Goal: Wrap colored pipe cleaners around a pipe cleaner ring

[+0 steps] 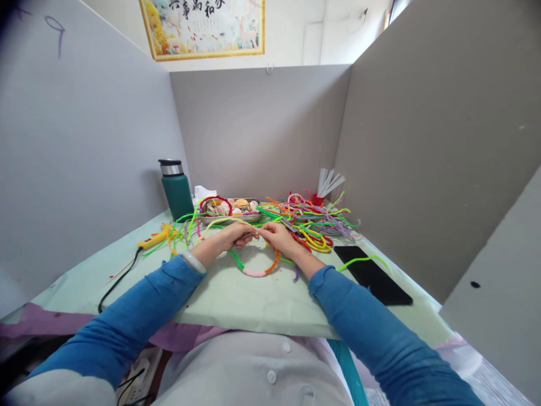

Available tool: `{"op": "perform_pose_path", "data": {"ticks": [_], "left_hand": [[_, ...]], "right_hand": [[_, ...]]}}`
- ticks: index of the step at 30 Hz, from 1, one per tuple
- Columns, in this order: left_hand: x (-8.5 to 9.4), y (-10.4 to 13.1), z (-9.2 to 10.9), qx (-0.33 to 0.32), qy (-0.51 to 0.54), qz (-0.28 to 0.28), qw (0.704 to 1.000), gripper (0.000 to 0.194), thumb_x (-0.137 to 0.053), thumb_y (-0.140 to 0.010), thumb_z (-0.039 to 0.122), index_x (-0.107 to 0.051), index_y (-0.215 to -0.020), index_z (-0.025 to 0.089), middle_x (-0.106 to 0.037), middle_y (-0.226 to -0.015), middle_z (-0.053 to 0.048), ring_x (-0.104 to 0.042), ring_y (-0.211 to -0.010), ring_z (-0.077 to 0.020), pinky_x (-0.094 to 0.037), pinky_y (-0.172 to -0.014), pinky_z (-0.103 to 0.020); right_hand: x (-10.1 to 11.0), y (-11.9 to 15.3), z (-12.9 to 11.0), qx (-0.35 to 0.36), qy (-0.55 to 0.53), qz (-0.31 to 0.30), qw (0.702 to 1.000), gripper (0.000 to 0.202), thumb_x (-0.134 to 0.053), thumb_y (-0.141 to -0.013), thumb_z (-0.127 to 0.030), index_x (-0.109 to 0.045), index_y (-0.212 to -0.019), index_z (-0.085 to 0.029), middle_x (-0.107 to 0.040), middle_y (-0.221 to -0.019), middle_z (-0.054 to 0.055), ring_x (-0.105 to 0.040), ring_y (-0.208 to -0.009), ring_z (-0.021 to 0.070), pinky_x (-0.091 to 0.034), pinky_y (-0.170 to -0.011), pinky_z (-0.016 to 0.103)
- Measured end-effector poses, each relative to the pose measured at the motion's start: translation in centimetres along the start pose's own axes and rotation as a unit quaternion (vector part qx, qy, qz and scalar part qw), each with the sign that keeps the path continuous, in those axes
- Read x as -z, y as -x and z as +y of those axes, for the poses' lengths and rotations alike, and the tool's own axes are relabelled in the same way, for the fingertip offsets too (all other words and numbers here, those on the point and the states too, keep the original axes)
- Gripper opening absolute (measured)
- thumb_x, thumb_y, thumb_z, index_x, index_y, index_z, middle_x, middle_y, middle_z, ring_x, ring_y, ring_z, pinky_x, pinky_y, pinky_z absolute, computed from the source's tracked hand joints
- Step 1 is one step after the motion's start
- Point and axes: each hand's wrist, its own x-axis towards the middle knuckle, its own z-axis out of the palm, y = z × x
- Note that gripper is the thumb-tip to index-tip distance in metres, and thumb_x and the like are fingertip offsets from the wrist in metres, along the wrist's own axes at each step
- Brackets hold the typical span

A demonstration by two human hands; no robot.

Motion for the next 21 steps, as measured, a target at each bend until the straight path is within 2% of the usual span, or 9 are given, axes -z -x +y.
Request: {"op": "perform_pose_path", "data": {"ticks": [3, 6, 9, 12, 15, 18, 21], "left_hand": [[0.1, 0.1, 0.2, 0.015, 0.031, -0.030, 0.999, 0.020, -0.049, -0.070, 0.029, -0.039, -0.057, 0.017, -0.029, -0.044, 0.006, -0.019, -0.034, -0.0037, -0.012, -0.035, -0.022], [0.1, 0.2, 0.4, 0.033, 0.030, -0.041, 0.998, 0.020, -0.050, -0.070, 0.031, -0.041, -0.058, 0.017, -0.029, -0.043, 0.006, -0.019, -0.035, -0.0039, -0.014, -0.035, -0.021], [0.0, 0.2, 0.3, 0.022, -0.015, -0.001, 1.000, 0.023, -0.051, -0.071, 0.037, -0.050, -0.064, 0.015, -0.034, -0.044, 0.005, -0.024, -0.034, -0.0037, -0.018, -0.035, -0.020], [-0.2, -0.1, -0.1, -0.027, -0.100, 0.072, 0.992, 0.034, -0.050, -0.073, 0.044, -0.057, -0.070, 0.011, -0.045, -0.048, 0.003, -0.031, -0.034, -0.0033, -0.023, -0.034, -0.019], [-0.1, -0.4, -0.5, -0.071, -0.170, 0.110, 0.977, 0.039, -0.047, -0.075, 0.047, -0.059, -0.072, 0.010, -0.055, -0.056, -0.001, -0.039, -0.035, -0.0034, -0.030, -0.035, -0.017], [0.0, -0.7, -0.7, -0.111, -0.199, 0.128, 0.965, 0.035, -0.046, -0.077, 0.042, -0.060, -0.073, 0.010, -0.059, -0.060, -0.003, -0.047, -0.038, -0.0050, -0.036, -0.037, -0.016], [-0.1, -0.9, -0.7, -0.145, -0.204, 0.140, 0.958, 0.022, -0.051, -0.075, 0.031, -0.060, -0.079, 0.011, -0.062, -0.067, -0.004, -0.055, -0.045, -0.0069, -0.041, -0.040, -0.016]], "right_hand": [[-0.1, 0.1, -0.2, 0.013, 0.001, 0.000, 1.000, 0.032, -0.054, -0.072, -0.048, -0.053, -0.072, -0.016, -0.041, -0.049, -0.007, -0.033, -0.038, 0.0046, -0.025, -0.036, 0.018], [-0.1, 0.1, -0.3, 0.020, 0.003, 0.001, 1.000, 0.031, -0.054, -0.072, -0.047, -0.053, -0.072, -0.016, -0.041, -0.049, -0.006, -0.033, -0.039, 0.0046, -0.025, -0.037, 0.018], [-0.1, 0.0, -0.1, 0.016, 0.007, 0.008, 1.000, 0.031, -0.054, -0.071, -0.047, -0.053, -0.070, -0.016, -0.042, -0.049, -0.006, -0.033, -0.038, 0.0047, -0.024, -0.037, 0.019], [0.0, -0.2, 0.2, 0.004, 0.009, 0.016, 1.000, 0.031, -0.054, -0.071, -0.046, -0.051, -0.066, -0.016, -0.042, -0.049, -0.006, -0.033, -0.038, 0.0048, -0.024, -0.037, 0.019], [0.1, -0.5, 0.4, -0.009, 0.007, 0.033, 0.999, 0.030, -0.055, -0.070, -0.045, -0.050, -0.064, -0.016, -0.042, -0.049, -0.006, -0.033, -0.038, 0.0049, -0.024, -0.036, 0.019], [0.2, -0.6, 0.5, -0.018, -0.001, 0.051, 0.999, 0.027, -0.056, -0.069, -0.043, -0.049, -0.063, -0.017, -0.041, -0.048, -0.006, -0.033, -0.037, 0.0052, -0.023, -0.036, 0.020], [0.3, -0.7, 0.6, -0.020, -0.009, 0.056, 0.998, 0.025, -0.056, -0.069, -0.039, -0.049, -0.062, -0.017, -0.041, -0.048, -0.006, -0.033, -0.037, 0.0054, -0.023, -0.035, 0.020]]}}
